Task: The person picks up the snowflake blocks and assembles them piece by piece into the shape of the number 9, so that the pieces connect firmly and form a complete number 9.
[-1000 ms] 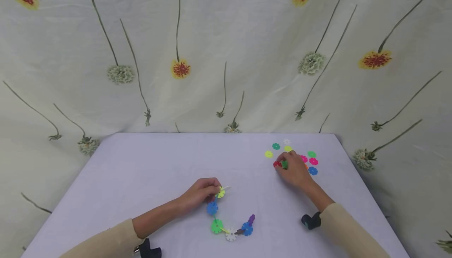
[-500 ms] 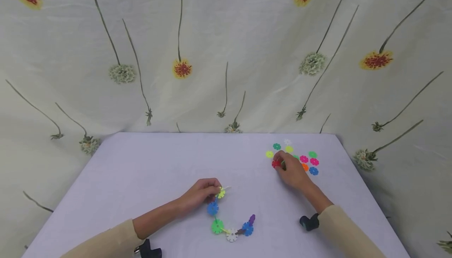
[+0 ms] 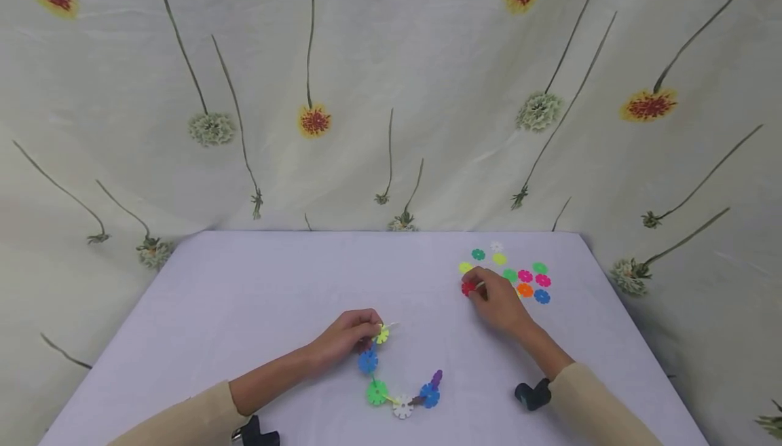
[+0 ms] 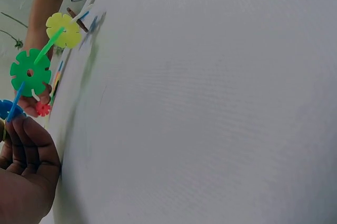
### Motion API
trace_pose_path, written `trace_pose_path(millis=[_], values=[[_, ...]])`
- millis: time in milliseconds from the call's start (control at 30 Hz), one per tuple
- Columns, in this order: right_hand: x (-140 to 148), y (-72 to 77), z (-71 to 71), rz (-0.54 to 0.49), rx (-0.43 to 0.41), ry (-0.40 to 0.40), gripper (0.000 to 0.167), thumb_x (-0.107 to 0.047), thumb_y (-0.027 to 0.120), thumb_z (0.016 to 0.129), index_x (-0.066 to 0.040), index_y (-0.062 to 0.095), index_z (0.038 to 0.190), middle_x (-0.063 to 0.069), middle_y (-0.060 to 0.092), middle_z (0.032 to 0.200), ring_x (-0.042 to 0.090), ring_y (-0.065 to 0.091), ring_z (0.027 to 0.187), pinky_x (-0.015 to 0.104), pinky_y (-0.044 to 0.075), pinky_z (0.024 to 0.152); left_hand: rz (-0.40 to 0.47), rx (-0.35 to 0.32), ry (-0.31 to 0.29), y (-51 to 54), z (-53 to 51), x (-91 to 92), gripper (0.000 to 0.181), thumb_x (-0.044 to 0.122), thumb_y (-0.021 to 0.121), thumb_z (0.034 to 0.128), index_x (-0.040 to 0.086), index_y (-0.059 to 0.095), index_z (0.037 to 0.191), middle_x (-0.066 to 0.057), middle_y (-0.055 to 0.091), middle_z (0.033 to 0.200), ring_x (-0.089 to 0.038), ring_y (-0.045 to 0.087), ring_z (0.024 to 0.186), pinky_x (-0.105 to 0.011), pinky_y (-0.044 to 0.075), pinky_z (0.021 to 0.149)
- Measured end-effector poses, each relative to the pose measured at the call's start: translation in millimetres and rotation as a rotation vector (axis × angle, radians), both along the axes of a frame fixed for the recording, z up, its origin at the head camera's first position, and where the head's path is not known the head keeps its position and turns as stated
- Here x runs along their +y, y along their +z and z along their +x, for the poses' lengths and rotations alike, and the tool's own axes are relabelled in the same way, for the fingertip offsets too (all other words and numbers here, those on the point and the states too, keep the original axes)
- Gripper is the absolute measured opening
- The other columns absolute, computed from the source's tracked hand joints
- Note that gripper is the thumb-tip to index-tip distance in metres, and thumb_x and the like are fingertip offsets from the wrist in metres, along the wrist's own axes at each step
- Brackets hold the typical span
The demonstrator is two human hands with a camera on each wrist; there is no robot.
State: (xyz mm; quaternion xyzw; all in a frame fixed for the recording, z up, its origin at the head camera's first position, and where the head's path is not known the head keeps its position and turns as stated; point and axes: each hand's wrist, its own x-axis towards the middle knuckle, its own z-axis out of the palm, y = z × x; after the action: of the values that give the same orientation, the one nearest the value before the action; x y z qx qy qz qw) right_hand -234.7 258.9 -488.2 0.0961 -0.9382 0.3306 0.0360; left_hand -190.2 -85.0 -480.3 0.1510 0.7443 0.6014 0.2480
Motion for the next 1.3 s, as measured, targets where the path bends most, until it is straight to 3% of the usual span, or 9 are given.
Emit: trace_pose_path(millis=[400,733,1000,1300], values=[[-28,5.0,15.0,-0.201,-0.092,0.096,0.026,-0.008,0.077,0.096,-0.011,0.071,0.121,0.009,0.075,0.117,0.020,0.073,0.101,0.017,0.057,0.085,-0.003,-0.005,0.009,2.8,0.5,0.0,0.020,0.014,0.055,0.1045,-0.005,0.062,0.106,0.001,0.056,0.084,-0.012,0.054,0.079,-0.022,0.048,0.069],[-50,11.7,25.2,-0.425,-0.238,0.205,0.026,-0.008,0.075,0.098,-0.003,0.068,0.123,0.019,0.072,0.118,0.026,0.075,0.094,0.022,0.063,0.079,-0.009,-0.007,0.027,2.6,0.5,0.5,0.019,0.014,0.055,0.1041,-0.004,0.062,0.105,0.001,0.056,0.083,-0.011,0.053,0.078,-0.021,0.047,0.068],[-63,14.1,32.1,-0.517,-0.311,0.282,0.028,-0.010,0.073,0.100,-0.001,0.067,0.126,0.023,0.070,0.119,0.030,0.079,0.094,0.025,0.064,0.083,-0.013,-0.004,0.030,0.3,-0.1,1.1,0.020,0.014,0.054,0.1048,-0.004,0.062,0.104,0.001,0.056,0.083,-0.012,0.053,0.078,-0.021,0.047,0.068],[-77,18.5,36.8,-0.593,-0.335,0.308,0.024,-0.011,0.073,0.101,0.000,0.066,0.121,0.023,0.069,0.117,0.038,0.079,0.093,0.027,0.065,0.083,-0.017,-0.006,0.034,-1.3,-0.7,0.7,0.021,0.016,0.054,0.1051,-0.004,0.062,0.105,0.001,0.056,0.084,-0.012,0.054,0.079,-0.021,0.048,0.069]])
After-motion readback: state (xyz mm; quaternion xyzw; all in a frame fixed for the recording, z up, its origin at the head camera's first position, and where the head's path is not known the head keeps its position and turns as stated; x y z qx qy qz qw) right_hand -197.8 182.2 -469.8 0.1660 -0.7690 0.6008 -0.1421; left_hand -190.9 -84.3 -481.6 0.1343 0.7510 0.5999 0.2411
